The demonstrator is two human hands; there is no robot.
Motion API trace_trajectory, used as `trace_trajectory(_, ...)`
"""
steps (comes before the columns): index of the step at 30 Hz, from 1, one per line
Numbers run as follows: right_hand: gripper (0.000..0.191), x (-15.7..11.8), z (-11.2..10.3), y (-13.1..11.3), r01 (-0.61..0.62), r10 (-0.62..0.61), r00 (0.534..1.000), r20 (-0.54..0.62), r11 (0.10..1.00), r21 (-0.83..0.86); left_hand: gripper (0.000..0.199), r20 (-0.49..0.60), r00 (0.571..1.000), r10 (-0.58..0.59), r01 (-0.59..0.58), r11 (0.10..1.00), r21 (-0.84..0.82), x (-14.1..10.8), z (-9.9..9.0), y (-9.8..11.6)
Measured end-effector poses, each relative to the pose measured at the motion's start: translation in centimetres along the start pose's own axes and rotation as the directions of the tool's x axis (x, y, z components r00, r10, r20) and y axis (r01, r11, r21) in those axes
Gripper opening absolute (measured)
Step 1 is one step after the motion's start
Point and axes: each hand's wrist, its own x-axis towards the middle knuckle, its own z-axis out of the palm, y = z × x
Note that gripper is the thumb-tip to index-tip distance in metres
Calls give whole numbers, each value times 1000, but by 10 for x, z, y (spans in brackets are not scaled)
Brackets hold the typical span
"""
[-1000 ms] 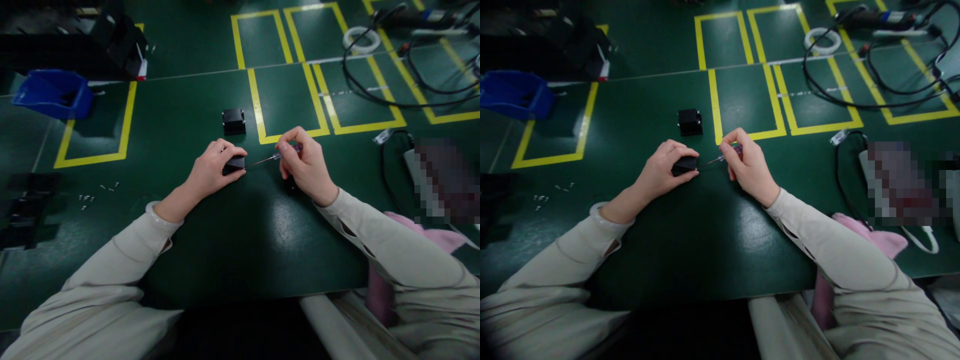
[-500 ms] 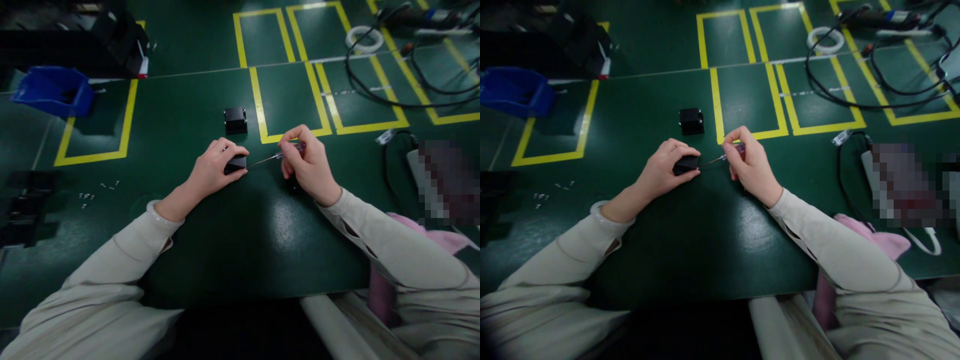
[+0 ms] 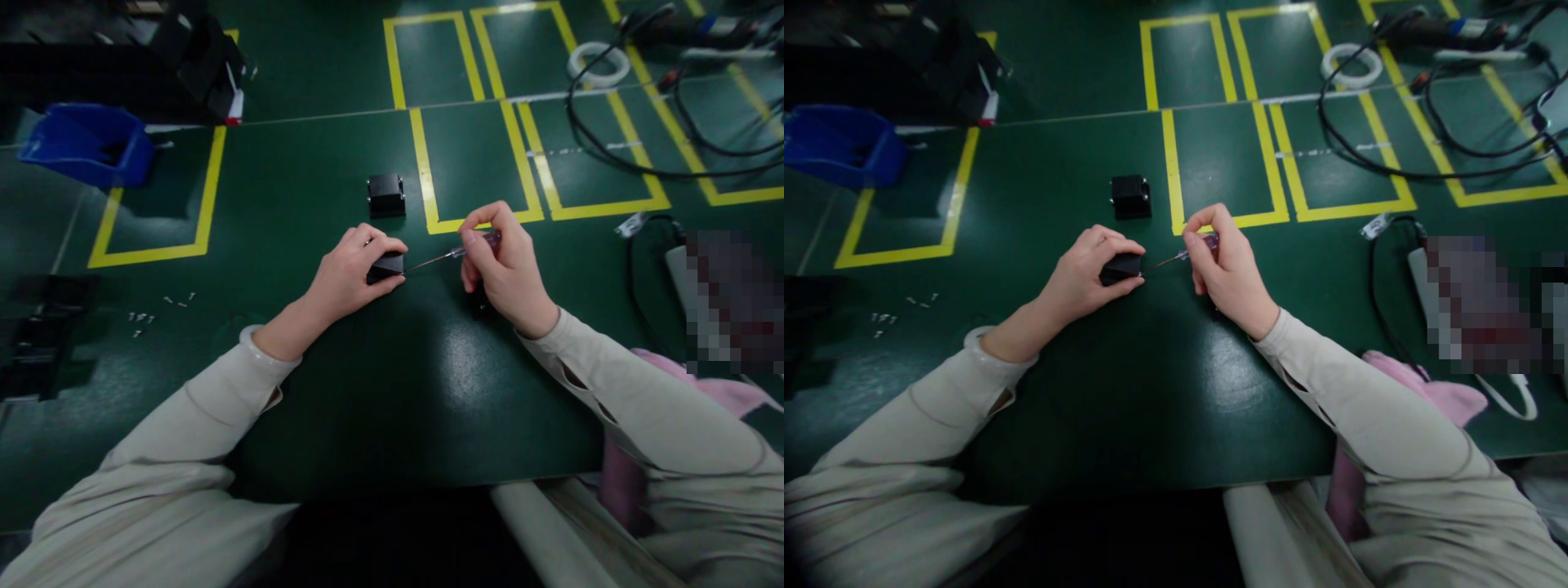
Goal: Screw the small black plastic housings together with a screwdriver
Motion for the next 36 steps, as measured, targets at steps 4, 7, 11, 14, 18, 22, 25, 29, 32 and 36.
trace_trajectory(4, 19, 0, 0, 0, 5, -5, 1000, 4, 1000, 2, 35, 11, 1000, -10, 10, 1000, 1, 0, -1, 1)
trace_trajectory(7, 19, 1, -1, -1, -2, 2, 1000, 17, 1000, -16, 36, 10, 1000, -8, 8, 1000, 5, 0, -2, 0)
trace_trajectory(11, 22, 1, -1, -2, 1, 1, 1000, 29, 998, -59, 36, 2, 1000, 0, 0, 1000, 8, 0, -1, 0)
trace_trajectory(14, 15, 0, -1, -1, -1, 1, 1000, 15, 1000, -28, 36, -3, 1000, 3, -3, 1000, 10, 0, 0, -1)
trace_trajectory(18, 16, 0, -1, -1, -5, 6, 1000, 15, 1000, -18, 36, 0, 1000, 6, -6, 1000, 12, 0, -1, 0)
trace_trajectory(22, 24, 1, -2, -4, -18, 20, 999, 30, 998, -65, 36, 5, 1000, 4, -4, 1000, 6, 0, -1, 0)
trace_trajectory(25, 24, 1, -1, -3, -16, 17, 1000, 27, 999, -47, 36, 7, 1000, -2, 2, 1000, 6, 0, -1, 0)
trace_trajectory(29, 24, 0, -1, -1, -13, 13, 1000, 23, 1000, -7, 35, 8, 1000, -3, 2, 1000, 11, 0, -1, 1)
trace_trajectory(32, 23, 0, -1, -2, -29, 30, 999, 33, 999, -14, 36, 6, 1000, -4, 4, 1000, 11, 0, -1, 1)
trace_trajectory(36, 26, 0, -2, -4, -36, 38, 999, 33, 998, -51, 36, 10, 1000, -13, 13, 1000, 10, 0, -1, 0)
